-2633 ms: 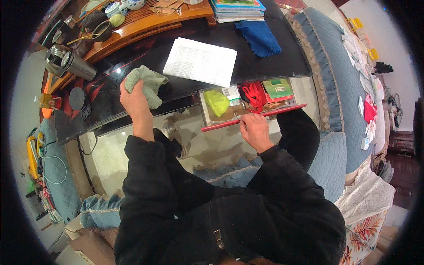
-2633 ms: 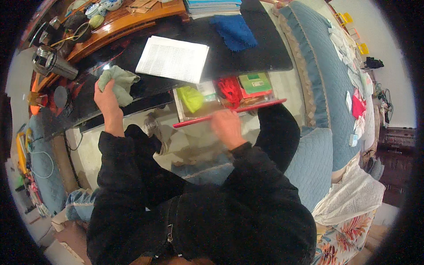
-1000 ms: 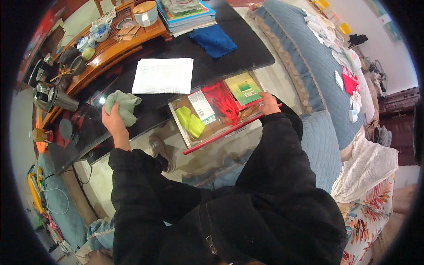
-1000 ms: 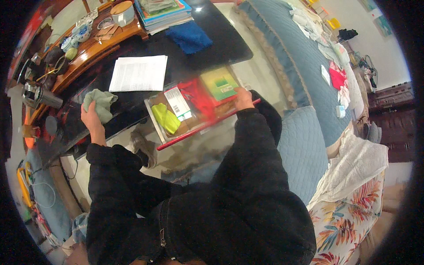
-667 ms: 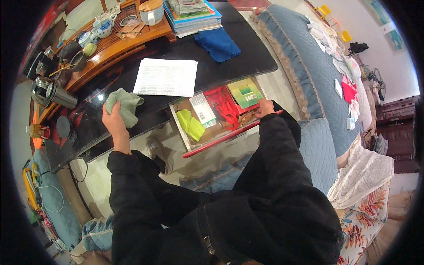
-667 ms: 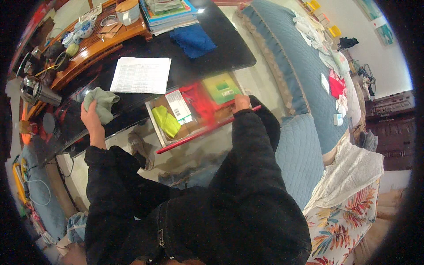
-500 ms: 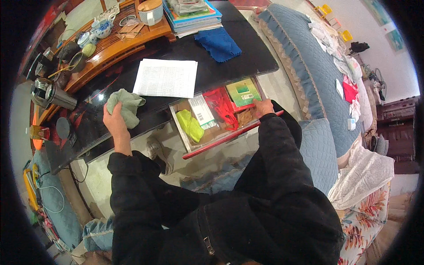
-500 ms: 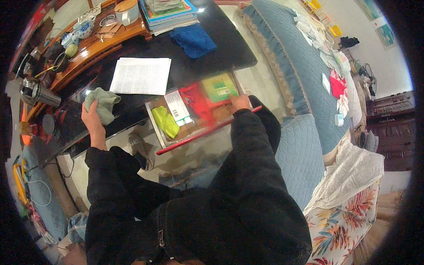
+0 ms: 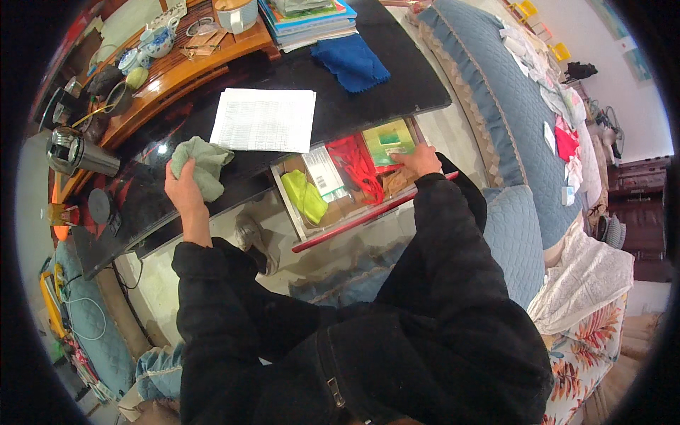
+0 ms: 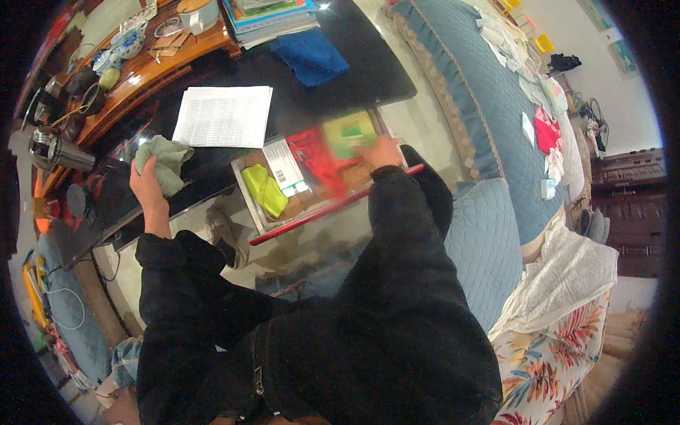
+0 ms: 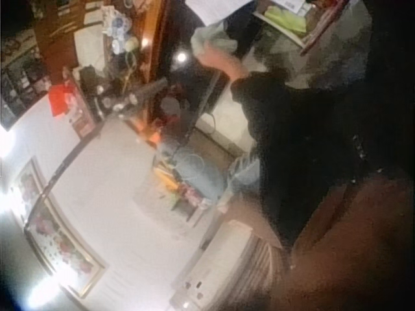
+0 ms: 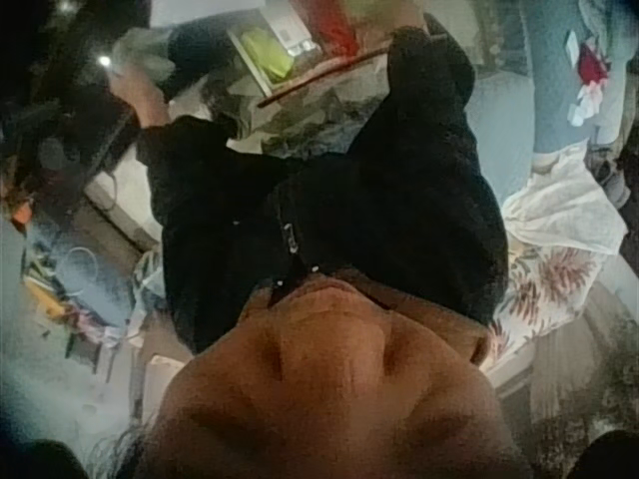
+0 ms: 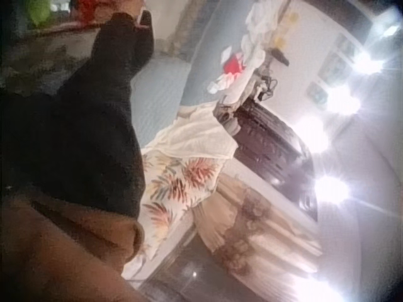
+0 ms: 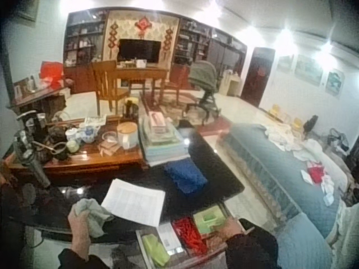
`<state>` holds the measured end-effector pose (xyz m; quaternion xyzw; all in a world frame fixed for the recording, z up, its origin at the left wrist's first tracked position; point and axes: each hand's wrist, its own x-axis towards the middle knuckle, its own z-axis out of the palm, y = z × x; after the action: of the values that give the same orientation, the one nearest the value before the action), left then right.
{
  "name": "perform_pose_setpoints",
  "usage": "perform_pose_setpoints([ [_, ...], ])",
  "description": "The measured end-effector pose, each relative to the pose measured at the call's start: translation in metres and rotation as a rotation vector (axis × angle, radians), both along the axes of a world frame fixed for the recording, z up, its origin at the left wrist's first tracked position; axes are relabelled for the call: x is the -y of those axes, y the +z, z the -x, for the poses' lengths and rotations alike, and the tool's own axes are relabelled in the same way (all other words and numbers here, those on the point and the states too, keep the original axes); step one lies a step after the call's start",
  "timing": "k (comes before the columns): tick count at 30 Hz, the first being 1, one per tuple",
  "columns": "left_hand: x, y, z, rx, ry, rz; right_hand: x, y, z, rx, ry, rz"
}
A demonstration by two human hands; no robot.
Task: The person wipes a black table surface with a cloth, moves a tea tray and several items aside, then cleans the tabletop. They open a drawer, wipe its interior, and place a small box and a notebook inside before closing the drawer.
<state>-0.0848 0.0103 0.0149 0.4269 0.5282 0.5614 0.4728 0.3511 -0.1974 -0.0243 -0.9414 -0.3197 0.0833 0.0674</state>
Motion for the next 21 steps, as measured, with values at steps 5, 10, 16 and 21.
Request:
perform_pose_setpoints([
  [5,-0.001,-0.001,0.001,0.038,0.022,0.032,-0.007,0.001,-0.042,-0.227,0.112,0.111],
  [10,-0.004,-0.001,0.007,0.266,-0.042,0.145,0.046,0.033,-0.053,-1.193,-0.254,-0.701],
  [16,-0.002,0.010,0.012,0.721,-0.180,0.266,0.120,0.116,-0.033,-1.124,-0.045,-1.054],
  [21,0.012,0.042,0.009,1.000,-0.218,0.092,0.092,0.142,0.003,-1.086,0.079,-1.220],
])
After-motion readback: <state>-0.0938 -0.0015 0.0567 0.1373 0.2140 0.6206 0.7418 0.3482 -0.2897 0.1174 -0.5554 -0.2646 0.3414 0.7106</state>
